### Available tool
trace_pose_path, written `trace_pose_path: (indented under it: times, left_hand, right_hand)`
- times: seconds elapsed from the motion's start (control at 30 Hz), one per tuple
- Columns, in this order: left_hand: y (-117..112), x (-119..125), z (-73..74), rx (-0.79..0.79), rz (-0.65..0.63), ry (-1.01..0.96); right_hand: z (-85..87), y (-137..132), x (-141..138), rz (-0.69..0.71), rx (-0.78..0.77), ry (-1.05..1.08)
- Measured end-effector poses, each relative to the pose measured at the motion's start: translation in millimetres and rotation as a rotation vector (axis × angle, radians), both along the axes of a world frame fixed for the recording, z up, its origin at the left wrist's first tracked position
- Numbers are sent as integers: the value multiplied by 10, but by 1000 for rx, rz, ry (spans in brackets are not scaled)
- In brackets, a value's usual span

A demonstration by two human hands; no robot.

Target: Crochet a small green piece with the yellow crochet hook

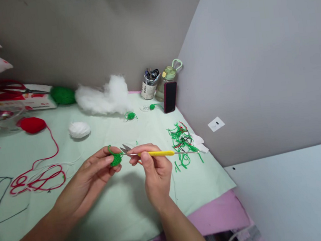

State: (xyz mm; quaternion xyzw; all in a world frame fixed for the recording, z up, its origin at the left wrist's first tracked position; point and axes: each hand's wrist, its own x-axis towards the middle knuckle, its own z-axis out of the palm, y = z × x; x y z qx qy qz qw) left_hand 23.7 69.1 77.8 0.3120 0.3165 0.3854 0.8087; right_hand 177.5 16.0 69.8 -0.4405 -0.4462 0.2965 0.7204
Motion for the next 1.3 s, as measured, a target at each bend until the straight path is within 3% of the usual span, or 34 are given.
trace_pose_path:
  times: [0.43, 0.7, 0.8, 0.93, 1.17, 1.3]
  left_hand:
    - [-35, 16, 64, 98, -39, 67]
    - [-24, -19, 55, 138, -2, 90]
    - [-21, -23, 52, 149, 12, 103]
    - [-26, -28, 16, 184, 29, 121]
    - [-71, 8, 33, 271, 145, 222]
    - [-67, -7, 52, 125, 29, 99]
  right_hand:
    - [-22, 23, -49, 4, 8, -138]
    - [-36, 60, 3, 107, -46, 90]
    - [-27, 46, 14, 130, -21, 82]
    - [17, -19, 18, 75, 42, -144]
    - [-18, -76, -27, -128, 269, -824]
    - [-149, -48, -55, -313, 308, -999]
